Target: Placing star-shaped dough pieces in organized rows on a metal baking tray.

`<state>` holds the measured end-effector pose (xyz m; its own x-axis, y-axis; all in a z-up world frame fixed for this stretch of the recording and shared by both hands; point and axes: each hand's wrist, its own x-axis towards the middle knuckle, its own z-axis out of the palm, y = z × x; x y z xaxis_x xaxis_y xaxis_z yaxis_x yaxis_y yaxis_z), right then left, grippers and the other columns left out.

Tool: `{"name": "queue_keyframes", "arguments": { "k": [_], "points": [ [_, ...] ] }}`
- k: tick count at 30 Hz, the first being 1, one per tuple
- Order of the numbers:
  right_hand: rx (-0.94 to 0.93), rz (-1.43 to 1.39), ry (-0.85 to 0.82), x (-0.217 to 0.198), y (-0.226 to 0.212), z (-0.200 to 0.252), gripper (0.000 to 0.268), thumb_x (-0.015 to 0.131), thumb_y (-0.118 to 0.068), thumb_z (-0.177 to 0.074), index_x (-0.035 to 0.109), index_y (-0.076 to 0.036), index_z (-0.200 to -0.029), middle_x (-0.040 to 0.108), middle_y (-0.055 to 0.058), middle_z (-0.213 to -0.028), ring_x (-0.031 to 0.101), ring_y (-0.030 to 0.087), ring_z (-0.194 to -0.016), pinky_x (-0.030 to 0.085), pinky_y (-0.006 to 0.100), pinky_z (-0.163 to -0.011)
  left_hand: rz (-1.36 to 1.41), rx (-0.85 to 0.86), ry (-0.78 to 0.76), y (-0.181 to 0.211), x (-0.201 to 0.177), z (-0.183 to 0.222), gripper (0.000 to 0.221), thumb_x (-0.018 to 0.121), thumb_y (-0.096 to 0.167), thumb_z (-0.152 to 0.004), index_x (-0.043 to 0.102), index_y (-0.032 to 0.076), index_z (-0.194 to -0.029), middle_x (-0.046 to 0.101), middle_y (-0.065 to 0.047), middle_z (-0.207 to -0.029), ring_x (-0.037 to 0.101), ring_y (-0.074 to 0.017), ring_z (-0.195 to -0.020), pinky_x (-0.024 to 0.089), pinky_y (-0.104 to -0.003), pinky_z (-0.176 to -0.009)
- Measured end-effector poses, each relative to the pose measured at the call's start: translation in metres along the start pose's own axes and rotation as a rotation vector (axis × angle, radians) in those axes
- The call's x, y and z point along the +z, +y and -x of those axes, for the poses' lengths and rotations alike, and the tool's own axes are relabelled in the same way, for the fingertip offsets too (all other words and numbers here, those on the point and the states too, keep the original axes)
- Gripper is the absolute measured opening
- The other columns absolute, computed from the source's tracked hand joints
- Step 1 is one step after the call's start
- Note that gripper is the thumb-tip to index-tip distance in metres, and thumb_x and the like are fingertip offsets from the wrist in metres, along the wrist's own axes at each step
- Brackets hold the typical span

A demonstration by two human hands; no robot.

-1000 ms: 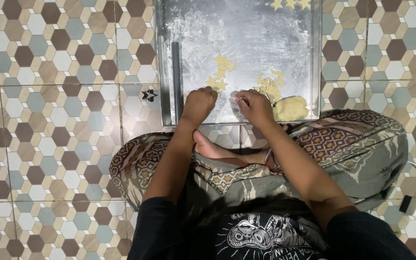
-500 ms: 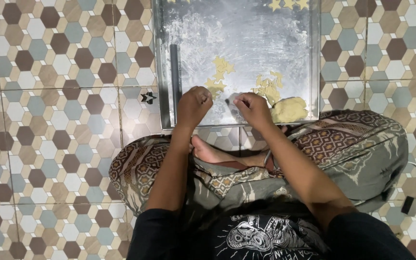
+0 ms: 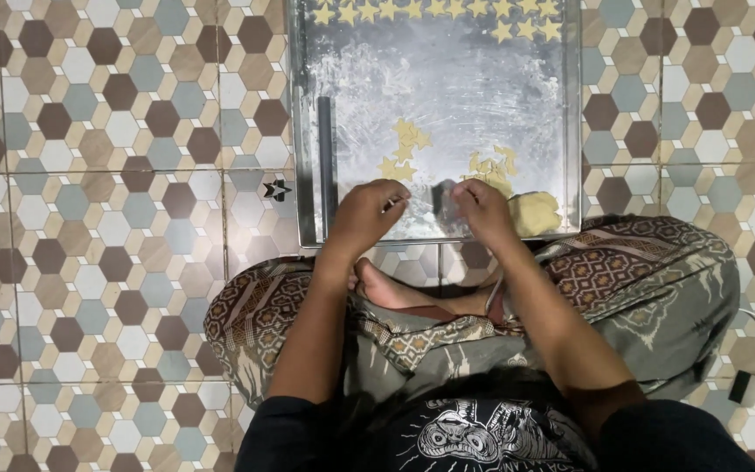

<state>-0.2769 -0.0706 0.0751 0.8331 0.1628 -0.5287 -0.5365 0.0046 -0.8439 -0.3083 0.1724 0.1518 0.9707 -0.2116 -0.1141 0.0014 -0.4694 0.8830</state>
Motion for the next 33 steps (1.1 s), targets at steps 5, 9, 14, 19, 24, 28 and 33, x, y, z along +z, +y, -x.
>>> {"name": "queue_keyframes", "arguments": {
  "k": [5,9,14,19,24,28,33],
  "points": [
    [-0.504,1.099,0.235,-0.021,-0.019,-0.013,0.030,0.068,-0.021,-0.101,0.074,-0.008,-0.128,0.068,0.016,-0.118,0.067,0.038,-0.110,0.055,0.047,-0.091,-0.464,-0.098,0.097,-0.038,-0.021,0.000,0.018,0.069,0.015,-0.096,0.077,0.012,-0.111,0.074,-0.008,-0.087,0.074,-0.0233,-0.078,0.058,-0.037,-0.070],
    [-0.456,0.988,0.247,-0.011,-0.011,-0.076,0.025,0.074,-0.019,-0.096,0.075,-0.017,-0.122,0.074,0.005,-0.106,0.072,0.027,-0.103,0.058,0.038,-0.084,-0.470,-0.122,0.103,-0.046,-0.032,-0.003,0.020,0.068,0.018,-0.097,0.076,0.012,-0.115,0.074,-0.007,-0.089,0.074,-0.0231,-0.080,0.059,-0.038,-0.071],
    [-0.457,0.930,0.160,0.013,-0.020,-0.103,0.026,0.065,-0.009,-0.099,0.072,-0.013,-0.123,0.072,0.011,-0.106,0.071,0.031,-0.102,0.058,0.042,-0.086,-0.441,-0.106,0.102,-0.030,-0.044,0.007,0.023,0.067,0.011,-0.096,0.076,0.005,-0.116,0.075,-0.013,-0.089,0.075,-0.0297,-0.082,0.060,-0.043,-0.072],
    [-0.622,1.117,0.145,0.046,-0.036,-0.076,0.022,0.070,-0.007,-0.096,0.074,-0.010,-0.118,0.070,0.010,-0.098,0.072,0.030,-0.095,0.058,0.045,-0.082,-0.408,-0.099,0.113,-0.019,-0.050,0.010,0.024,0.067,0.010,-0.096,0.076,0.003,-0.118,0.075,-0.015,-0.091,0.075,-0.0302,-0.084,0.061,-0.043,-0.073],
    [-0.793,1.373,0.091,0.051,-0.040,-0.090,0.016,0.072,-0.010,-0.097,0.076,-0.012,-0.113,0.069,0.009,-0.095,0.071,0.027,-0.085,0.056,0.041,-0.072,-0.435,-0.070,0.106,-0.019,-0.052,0.010,0.024,0.068,0.010,-0.095,0.076,0.003,-0.117,0.074,-0.015,-0.090,0.075,-0.0320,-0.085,0.061,-0.046,-0.074],
    [-0.936,1.539,0.065,0.054,-0.047,-0.093,0.008,0.072,-0.012,-0.097,0.079,-0.014,-0.101,0.072,0.007,-0.092,0.070,0.023,-0.075,0.054,0.036,-0.065,-0.435,-0.060,0.095,-0.015,-0.053,0.011,0.024,0.067,0.010,-0.095,0.076,0.002,-0.116,0.075,-0.016,-0.090,0.075,-0.0340,-0.085,0.060,-0.047,-0.075],
    [-1.016,1.617,0.034,0.051,-0.046,-0.101,0.011,0.071,-0.016,-0.100,0.078,-0.012,-0.093,0.071,0.006,-0.088,0.069,0.021,-0.070,0.051,0.033,-0.059,-0.410,-0.064,0.112,-0.015,-0.054,0.011,0.025,0.067,0.011,-0.095,0.076,0.002,-0.116,0.074,-0.016,-0.090,0.075,-0.0349,-0.086,0.060,-0.049,-0.076]
  ]
}}
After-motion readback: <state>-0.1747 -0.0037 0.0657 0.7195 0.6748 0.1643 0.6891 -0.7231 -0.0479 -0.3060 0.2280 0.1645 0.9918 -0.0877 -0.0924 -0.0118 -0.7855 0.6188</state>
